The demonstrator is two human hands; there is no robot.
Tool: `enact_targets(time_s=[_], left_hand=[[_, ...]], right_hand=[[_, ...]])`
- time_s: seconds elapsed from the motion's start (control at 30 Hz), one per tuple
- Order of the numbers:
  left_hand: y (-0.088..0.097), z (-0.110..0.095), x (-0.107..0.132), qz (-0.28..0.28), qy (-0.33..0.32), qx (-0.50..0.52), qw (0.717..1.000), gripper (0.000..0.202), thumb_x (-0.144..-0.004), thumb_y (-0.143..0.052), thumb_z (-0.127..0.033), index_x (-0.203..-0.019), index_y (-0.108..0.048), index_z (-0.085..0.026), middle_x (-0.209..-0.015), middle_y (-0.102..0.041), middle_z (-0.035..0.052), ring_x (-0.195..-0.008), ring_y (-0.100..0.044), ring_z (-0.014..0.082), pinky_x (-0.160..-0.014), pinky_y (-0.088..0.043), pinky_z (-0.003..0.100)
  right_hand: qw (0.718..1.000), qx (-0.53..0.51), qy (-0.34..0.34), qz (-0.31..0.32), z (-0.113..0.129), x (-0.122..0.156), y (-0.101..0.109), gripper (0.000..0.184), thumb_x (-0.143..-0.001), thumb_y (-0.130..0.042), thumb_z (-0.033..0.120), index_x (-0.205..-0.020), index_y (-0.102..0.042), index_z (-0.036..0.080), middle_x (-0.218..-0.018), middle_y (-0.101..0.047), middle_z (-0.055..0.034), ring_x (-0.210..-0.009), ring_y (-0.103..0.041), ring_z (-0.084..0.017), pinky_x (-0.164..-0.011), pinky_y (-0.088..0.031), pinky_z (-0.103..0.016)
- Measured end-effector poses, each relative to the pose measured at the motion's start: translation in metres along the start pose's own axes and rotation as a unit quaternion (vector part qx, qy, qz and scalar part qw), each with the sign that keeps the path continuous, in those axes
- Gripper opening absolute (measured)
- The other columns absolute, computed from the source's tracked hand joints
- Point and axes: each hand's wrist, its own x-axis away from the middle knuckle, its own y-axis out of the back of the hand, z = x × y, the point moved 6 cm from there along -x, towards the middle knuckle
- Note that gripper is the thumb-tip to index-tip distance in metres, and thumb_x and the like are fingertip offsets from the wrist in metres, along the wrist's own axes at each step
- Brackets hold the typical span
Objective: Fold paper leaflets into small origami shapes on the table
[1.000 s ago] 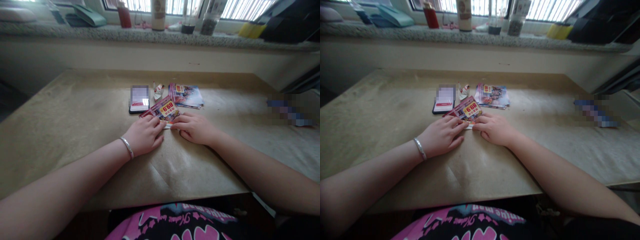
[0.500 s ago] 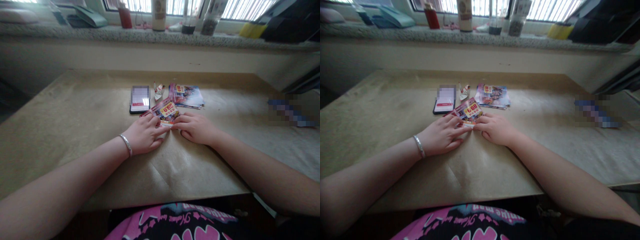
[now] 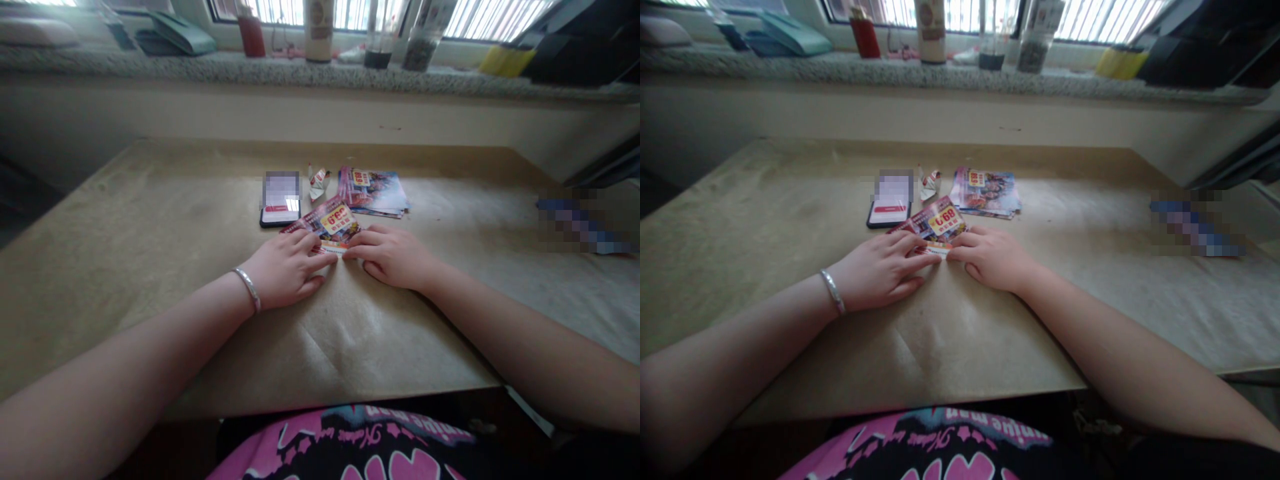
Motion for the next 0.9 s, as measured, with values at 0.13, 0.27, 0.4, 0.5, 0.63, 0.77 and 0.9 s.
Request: enact_targets(time_s=[0.13,0.27,0.4,0.5,0.63,0.77,0.9], left_hand=[[0.001,0.001,0.001,-0.004,-0.006,0.006,1.0,0.038,-0.09,-0.047,-0.038,-0.124,-0.058,-0.025,-0.113,-0.057,0.011,-0.107,-0.051,0.0269,-0.097,-0.042,0.043],[0.001,0.003,0.002,0.003,-0.012,0.008,1.0,0.038,-0.091,-0.046,-0.037,-0.125,-0.057,-0.025,-0.118,-0.056,0.0107,-0.111,-0.05,0.027,-0.099,-0.042,0.044],[0.003,0.007,0.005,0.017,-0.016,0.024,0.999,0.037,-0.091,-0.046,-0.034,-0.126,-0.057,-0.025,-0.124,-0.056,0.01,-0.115,-0.051,0.0259,-0.101,-0.042,0.043],[0.005,0.011,0.007,0.021,-0.017,0.038,0.999,0.037,-0.09,-0.046,-0.029,-0.125,-0.058,-0.026,-0.128,-0.056,0.0088,-0.118,-0.051,0.0242,-0.103,-0.041,0.042],[0.005,0.014,0.008,0.03,-0.019,0.057,0.998,0.037,-0.091,-0.044,-0.025,-0.124,-0.059,-0.025,-0.131,-0.057,0.0073,-0.122,-0.05,0.0219,-0.108,-0.038,0.042],[0.006,0.018,0.01,0.04,-0.029,0.083,0.995,0.035,-0.091,-0.043,-0.023,-0.119,-0.063,-0.023,-0.134,-0.056,0.0052,-0.124,-0.051,0.0201,-0.11,-0.038,0.04],[0.007,0.024,0.013,0.051,-0.054,0.11,0.991,0.034,-0.09,-0.042,-0.022,-0.114,-0.066,-0.023,-0.134,-0.057,0.0042,-0.124,-0.051,0.0189,-0.108,-0.04,0.036]], right_hand=[[1.0,-0.007,0.0,0.001,0.0,0.001,0.0,0.034,-0.082,-0.05,0.015,-0.11,-0.067,0.024,-0.11,-0.067,-0.0048,-0.096,-0.056,-0.021,-0.081,-0.045,-0.033],[1.0,-0.008,-0.002,0.0,-0.001,0.001,0.0,0.033,-0.082,-0.05,0.015,-0.109,-0.068,0.024,-0.11,-0.067,-0.005,-0.097,-0.056,-0.022,-0.081,-0.045,-0.033],[1.0,-0.003,0.0,0.002,0.001,0.001,0.001,0.033,-0.083,-0.05,0.015,-0.109,-0.068,0.023,-0.111,-0.067,-0.0046,-0.097,-0.056,-0.022,-0.08,-0.046,-0.033],[1.0,-0.001,-0.001,0.001,0.001,0.001,0.001,0.033,-0.082,-0.05,0.014,-0.109,-0.068,0.023,-0.111,-0.067,-0.0049,-0.097,-0.056,-0.022,-0.08,-0.046,-0.033],[1.0,-0.002,0.001,0.002,0.001,0.002,0.0,0.034,-0.082,-0.05,0.014,-0.109,-0.067,0.023,-0.112,-0.067,-0.0051,-0.098,-0.056,-0.022,-0.081,-0.046,-0.033],[1.0,-0.004,0.008,0.004,0.001,0.003,0.0,0.034,-0.083,-0.049,0.014,-0.11,-0.067,0.023,-0.112,-0.067,-0.0059,-0.098,-0.056,-0.022,-0.08,-0.046,-0.033],[1.0,0.0,0.011,0.005,0.0,0.004,0.0,0.034,-0.084,-0.048,0.015,-0.111,-0.067,0.022,-0.111,-0.067,-0.0064,-0.098,-0.055,-0.022,-0.08,-0.046,-0.033]])
